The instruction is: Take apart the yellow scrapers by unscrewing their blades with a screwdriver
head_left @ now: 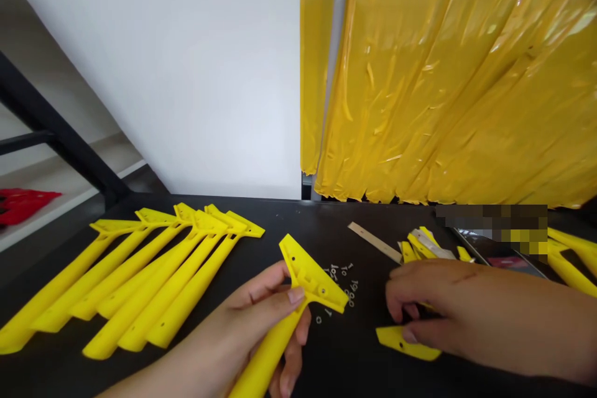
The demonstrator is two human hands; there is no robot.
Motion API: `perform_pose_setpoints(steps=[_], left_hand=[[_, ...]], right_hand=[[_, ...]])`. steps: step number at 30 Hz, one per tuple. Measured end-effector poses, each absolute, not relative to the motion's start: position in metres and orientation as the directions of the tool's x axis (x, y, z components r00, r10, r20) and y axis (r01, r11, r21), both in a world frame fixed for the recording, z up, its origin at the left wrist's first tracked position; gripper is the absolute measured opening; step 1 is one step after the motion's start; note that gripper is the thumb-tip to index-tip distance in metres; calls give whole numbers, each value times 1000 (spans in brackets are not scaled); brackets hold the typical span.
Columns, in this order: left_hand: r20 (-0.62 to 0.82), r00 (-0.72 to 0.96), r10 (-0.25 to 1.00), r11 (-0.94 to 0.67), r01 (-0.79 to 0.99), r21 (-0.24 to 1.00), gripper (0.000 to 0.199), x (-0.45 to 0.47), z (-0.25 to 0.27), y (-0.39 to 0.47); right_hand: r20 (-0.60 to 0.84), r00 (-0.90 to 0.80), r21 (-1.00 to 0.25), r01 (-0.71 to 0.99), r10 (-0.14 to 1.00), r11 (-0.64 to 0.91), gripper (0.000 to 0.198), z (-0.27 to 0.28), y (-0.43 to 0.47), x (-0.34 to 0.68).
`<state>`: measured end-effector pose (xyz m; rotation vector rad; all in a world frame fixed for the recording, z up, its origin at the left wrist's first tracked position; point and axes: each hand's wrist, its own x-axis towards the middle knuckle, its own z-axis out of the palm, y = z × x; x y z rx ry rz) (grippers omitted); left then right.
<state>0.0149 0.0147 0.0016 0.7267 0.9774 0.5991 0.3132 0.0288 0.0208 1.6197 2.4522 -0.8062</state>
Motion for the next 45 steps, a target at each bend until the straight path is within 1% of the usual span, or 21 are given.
perform_pose_setpoints(steps=[1,3,5,7,9,11,13,16,17,22,25,28,30,33,39,45], left_hand=[[-519,441,733,623,-128,771,20,15,2,15],[-517,444,732,625,-136,769,20,14,2,15],[-514,436,739,621,-145,770,20,13,1,15],[-515,450,730,623,-126,772,22,13,0,15],[-524,482,702,636,-94,766,24,13,-2,16],[-534,494,687,644,-73,761,25,13,-4,17],[-533,473,702,633,-71,771,25,13,-6,15],[-523,471,710,624,-78,777,23,12,-9,12],[-519,472,712,621,-79,780,22,12,-10,11],[-512,464,723,608,-77,790,18,12,-11,9],[-497,478,724,601,-85,795,18,13,-8,9],[-477,491,729,590,-98,801,23,14,-10,9],[-462,510,726,579,-88,811,24,14,-13,9],[-447,519,729,558,-73,826,27,14,-16,9],[-422,521,742,515,-40,856,34,15,-15,4],[-418,499,759,497,-31,867,40,18,-17,2]], right_hand=[[-337,-403,-351,892,851,284,8,18,31,313],[-261,-332,-300,920,907,251,18,10,42,313],[-162,-264,-238,946,951,222,18,-3,57,313],[-91,-218,-184,963,972,199,17,-17,71,314],[-77,-195,-171,969,978,180,23,-30,81,316],[-93,-184,-203,966,978,163,29,-38,85,317],[-107,-174,-262,955,979,141,30,-40,86,317],[-107,-166,-383,917,980,114,17,-31,82,309],[-106,-165,-433,895,981,104,16,-26,79,306],[-157,-211,-706,707,965,40,32,-1,57,285],[-191,-253,-795,606,948,2,37,4,41,274],[-253,-288,-873,479,924,-90,37,3,29,264],[-291,-328,-896,422,899,-136,35,3,24,258],[-300,-375,-901,412,877,-132,31,3,17,250],[-254,-376,-890,452,891,-63,36,-4,6,244],[-237,-350,-871,489,906,-39,38,-9,5,244]])
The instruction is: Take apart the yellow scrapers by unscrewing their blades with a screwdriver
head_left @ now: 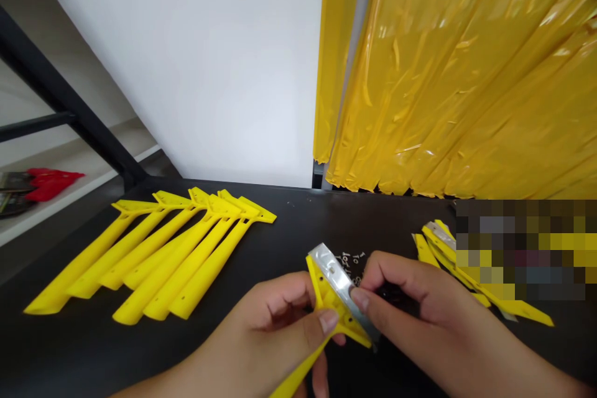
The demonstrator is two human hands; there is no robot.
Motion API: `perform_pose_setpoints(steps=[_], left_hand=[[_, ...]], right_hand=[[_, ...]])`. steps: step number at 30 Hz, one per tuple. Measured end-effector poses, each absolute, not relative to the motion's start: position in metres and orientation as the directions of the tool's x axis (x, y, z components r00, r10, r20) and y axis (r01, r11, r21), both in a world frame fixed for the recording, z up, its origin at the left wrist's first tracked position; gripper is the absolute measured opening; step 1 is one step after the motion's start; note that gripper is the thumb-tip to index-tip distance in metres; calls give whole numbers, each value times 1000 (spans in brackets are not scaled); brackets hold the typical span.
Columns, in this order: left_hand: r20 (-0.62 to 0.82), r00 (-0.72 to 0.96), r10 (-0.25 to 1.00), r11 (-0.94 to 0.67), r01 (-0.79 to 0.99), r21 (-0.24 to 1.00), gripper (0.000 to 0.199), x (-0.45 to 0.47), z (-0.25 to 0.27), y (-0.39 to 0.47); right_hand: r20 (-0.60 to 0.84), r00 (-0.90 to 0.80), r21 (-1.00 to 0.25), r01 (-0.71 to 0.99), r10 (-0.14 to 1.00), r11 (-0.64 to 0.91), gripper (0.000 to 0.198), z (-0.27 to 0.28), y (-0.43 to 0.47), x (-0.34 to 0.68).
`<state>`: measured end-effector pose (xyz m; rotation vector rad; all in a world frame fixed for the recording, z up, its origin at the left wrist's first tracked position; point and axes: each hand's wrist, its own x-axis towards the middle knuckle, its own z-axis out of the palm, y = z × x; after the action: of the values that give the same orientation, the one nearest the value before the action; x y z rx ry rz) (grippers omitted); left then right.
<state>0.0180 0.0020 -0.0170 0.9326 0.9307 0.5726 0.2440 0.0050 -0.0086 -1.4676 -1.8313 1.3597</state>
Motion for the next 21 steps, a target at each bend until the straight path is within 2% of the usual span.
perform_pose_setpoints(steps=[7,11,14,17,19,21], left_hand=[[-450,455,768,492,29,870,39,19,-15,1],[-503,435,747,511,108,853,39,19,-14,0],[-521,430,738,535,98,839,39,17,-15,1],[-529,428,733,549,86,831,38,15,-15,4],[-528,432,731,550,85,831,37,14,-16,5],[-517,451,727,549,70,833,37,13,-17,7]], right_hand=[[-200,-409,-834,548,890,65,30,-9,1,239],[-116,-500,-744,616,858,259,20,0,1,242],[-53,-479,-576,731,876,365,13,0,2,264],[41,-456,-312,840,889,445,15,-12,-2,299],[109,-472,-144,863,875,484,34,-24,-7,320],[128,-529,-45,842,839,537,56,-38,-14,333]])
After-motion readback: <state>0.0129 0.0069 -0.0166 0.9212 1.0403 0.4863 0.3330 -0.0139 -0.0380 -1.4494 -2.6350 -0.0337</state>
